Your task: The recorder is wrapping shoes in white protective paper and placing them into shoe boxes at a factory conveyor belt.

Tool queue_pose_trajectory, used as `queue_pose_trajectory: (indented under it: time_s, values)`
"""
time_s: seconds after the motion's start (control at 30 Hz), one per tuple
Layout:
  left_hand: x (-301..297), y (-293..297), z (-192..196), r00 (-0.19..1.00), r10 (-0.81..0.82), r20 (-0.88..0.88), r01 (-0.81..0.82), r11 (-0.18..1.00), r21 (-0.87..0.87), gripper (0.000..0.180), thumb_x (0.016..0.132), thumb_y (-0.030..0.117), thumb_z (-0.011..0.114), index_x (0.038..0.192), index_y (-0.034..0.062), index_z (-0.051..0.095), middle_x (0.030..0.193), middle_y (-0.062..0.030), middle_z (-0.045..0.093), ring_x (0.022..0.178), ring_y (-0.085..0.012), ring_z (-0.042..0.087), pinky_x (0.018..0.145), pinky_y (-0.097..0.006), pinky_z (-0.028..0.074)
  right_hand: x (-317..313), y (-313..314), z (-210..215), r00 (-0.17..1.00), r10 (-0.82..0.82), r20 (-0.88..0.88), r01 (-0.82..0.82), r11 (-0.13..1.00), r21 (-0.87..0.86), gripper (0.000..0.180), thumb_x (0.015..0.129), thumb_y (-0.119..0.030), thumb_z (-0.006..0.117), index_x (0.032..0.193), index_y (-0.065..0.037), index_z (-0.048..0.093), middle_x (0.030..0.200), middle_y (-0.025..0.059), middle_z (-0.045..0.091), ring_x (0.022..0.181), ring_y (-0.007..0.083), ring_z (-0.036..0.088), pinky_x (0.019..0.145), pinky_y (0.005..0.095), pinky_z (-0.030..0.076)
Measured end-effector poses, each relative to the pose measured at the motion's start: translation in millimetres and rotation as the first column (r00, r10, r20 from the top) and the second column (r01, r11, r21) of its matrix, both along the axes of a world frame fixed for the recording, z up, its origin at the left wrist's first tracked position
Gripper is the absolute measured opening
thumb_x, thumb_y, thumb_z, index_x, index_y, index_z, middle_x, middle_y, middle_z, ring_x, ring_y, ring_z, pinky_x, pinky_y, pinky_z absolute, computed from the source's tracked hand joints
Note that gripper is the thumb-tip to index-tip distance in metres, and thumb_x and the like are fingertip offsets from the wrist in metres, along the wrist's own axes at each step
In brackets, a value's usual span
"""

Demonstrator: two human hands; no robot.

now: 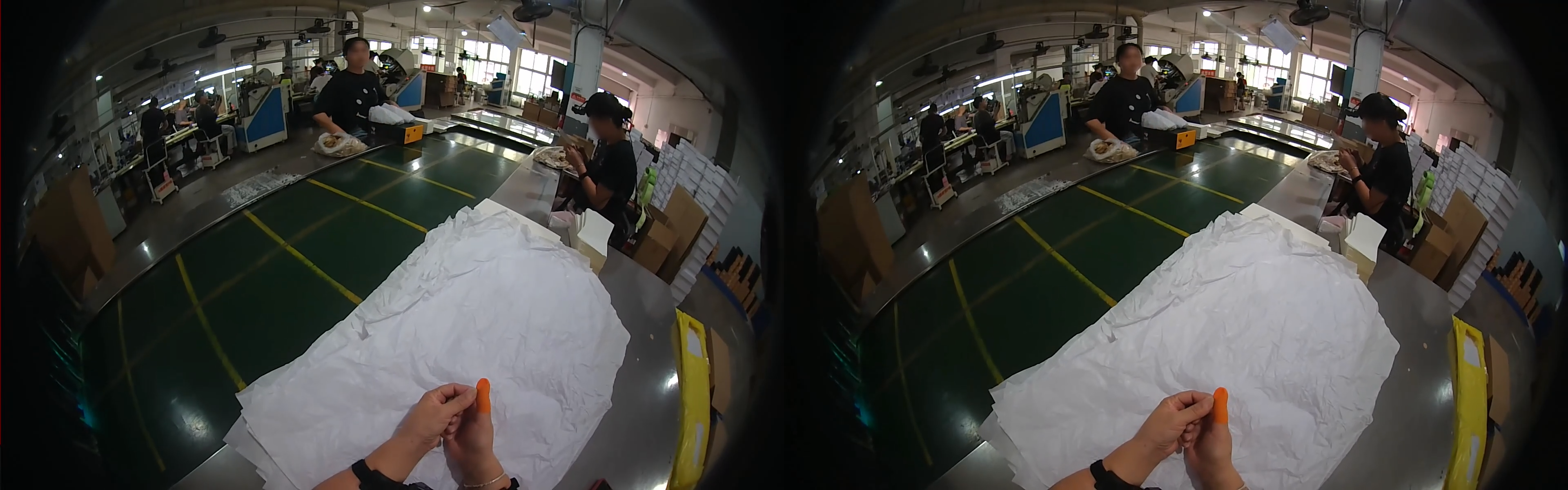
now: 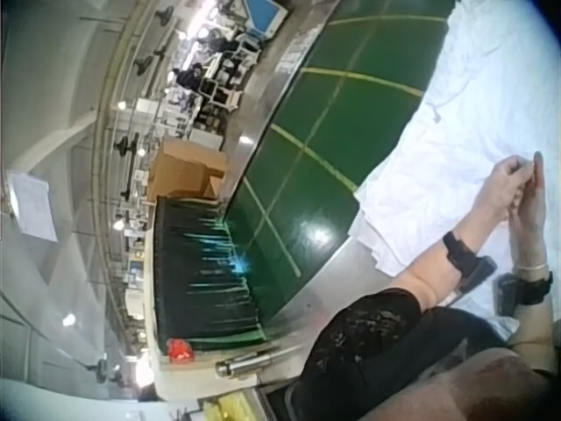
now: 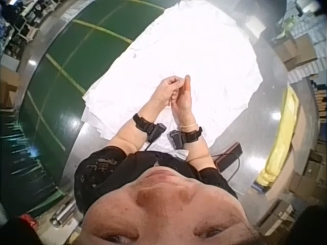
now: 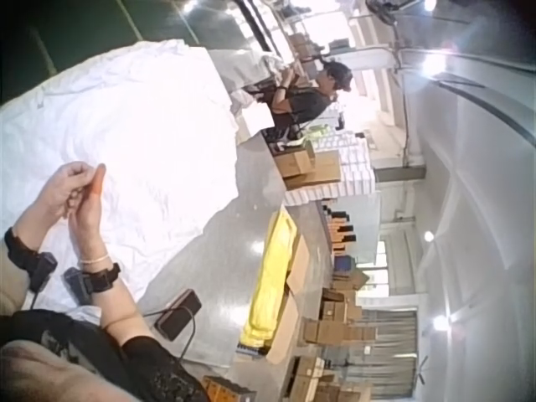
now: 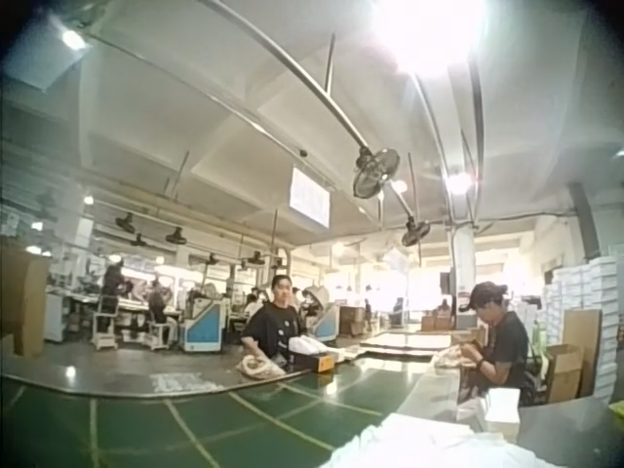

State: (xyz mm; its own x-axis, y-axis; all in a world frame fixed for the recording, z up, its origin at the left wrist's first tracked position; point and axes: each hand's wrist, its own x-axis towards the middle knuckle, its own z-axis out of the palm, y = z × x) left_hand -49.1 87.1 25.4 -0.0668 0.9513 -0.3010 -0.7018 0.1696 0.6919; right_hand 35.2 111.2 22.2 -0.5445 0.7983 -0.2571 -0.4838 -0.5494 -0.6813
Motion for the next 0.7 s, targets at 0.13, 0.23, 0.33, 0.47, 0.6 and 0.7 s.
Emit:
queue_pose_trajectory:
  time_s: [0.13, 0.23, 0.33, 0.47, 0.6, 0.7]
  values:
    - [1, 0, -2, 1.000, 0.020, 0.007, -0.021, 1.000, 0.013, 0.016, 0.090, 0.021, 0.059, 0.092, 0.0053, 0.061, 0.054, 0.0052, 0.046, 0.040, -0.0021, 0.039, 0.035, -0.017, 0.029, 0, 0, 0, 0.999, -0.012, 0.042, 0.012, 1.000, 0.006, 0.056, 0.090, -0.060, 0.036, 0.085, -0.007, 0.054, 0.057, -0.0020, 0.043, 0.047, 0.0077, 0.040, 0.043, 0.0202, 0.032]
    - [3, 0, -5, 0.999, 0.051, -0.015, -0.050, 0.997, 0.053, 0.014, 0.090, 0.019, 0.058, 0.093, 0.0059, 0.061, 0.055, 0.0051, 0.046, 0.040, -0.0018, 0.038, 0.035, -0.017, 0.029, 1, 2, -5, 1.000, 0.019, 0.005, -0.019, 0.999, 0.026, 0.056, 0.090, -0.060, 0.036, 0.088, -0.007, 0.055, 0.058, -0.0028, 0.043, 0.048, 0.0072, 0.040, 0.043, 0.0200, 0.031]
    - [5, -1, -3, 0.997, 0.065, -0.038, -0.063, 0.996, 0.058, 0.013, 0.091, 0.018, 0.057, 0.093, 0.0056, 0.059, 0.057, 0.0040, 0.047, 0.040, -0.0023, 0.038, 0.035, -0.017, 0.029, 3, 3, -10, 0.999, 0.036, -0.020, -0.035, 0.999, 0.042, 0.057, 0.091, -0.059, 0.036, 0.092, -0.006, 0.056, 0.065, -0.0026, 0.047, 0.053, 0.0065, 0.043, 0.046, 0.0196, 0.033]
    - [7, -1, -6, 0.979, 0.141, -0.146, -0.124, 0.985, 0.117, 0.013, 0.091, 0.017, 0.057, 0.094, 0.0046, 0.057, 0.060, 0.0025, 0.048, 0.041, -0.0029, 0.038, 0.035, -0.018, 0.029, 1, 2, -9, 0.999, 0.028, -0.026, -0.026, 0.997, 0.076, 0.059, 0.091, -0.059, 0.035, 0.099, -0.005, 0.056, 0.072, -0.0022, 0.050, 0.060, 0.0060, 0.046, 0.050, 0.0192, 0.035]
    - [7, 1, -7, 0.954, 0.177, -0.242, -0.144, 0.978, 0.148, 0.016, 0.090, 0.019, 0.058, 0.093, 0.0037, 0.055, 0.063, 0.0012, 0.049, 0.042, -0.0030, 0.039, 0.036, -0.018, 0.030, 0, 5, -12, 0.998, 0.052, -0.036, -0.048, 0.993, 0.105, 0.060, 0.092, -0.059, 0.034, 0.104, -0.004, 0.055, 0.078, -0.0013, 0.052, 0.066, 0.0062, 0.048, 0.054, 0.0194, 0.037]
    - [9, 3, -8, 0.914, 0.219, -0.342, -0.169, 0.971, 0.170, 0.013, 0.091, 0.016, 0.056, 0.094, 0.0032, 0.054, 0.063, 0.0006, 0.048, 0.041, -0.0038, 0.038, 0.036, -0.019, 0.030, 0, 5, -13, 0.999, 0.034, -0.025, -0.032, 0.996, 0.086, 0.059, 0.092, -0.057, 0.035, 0.106, -0.004, 0.054, 0.086, 0.0007, 0.054, 0.076, 0.0088, 0.051, 0.063, 0.0214, 0.040]
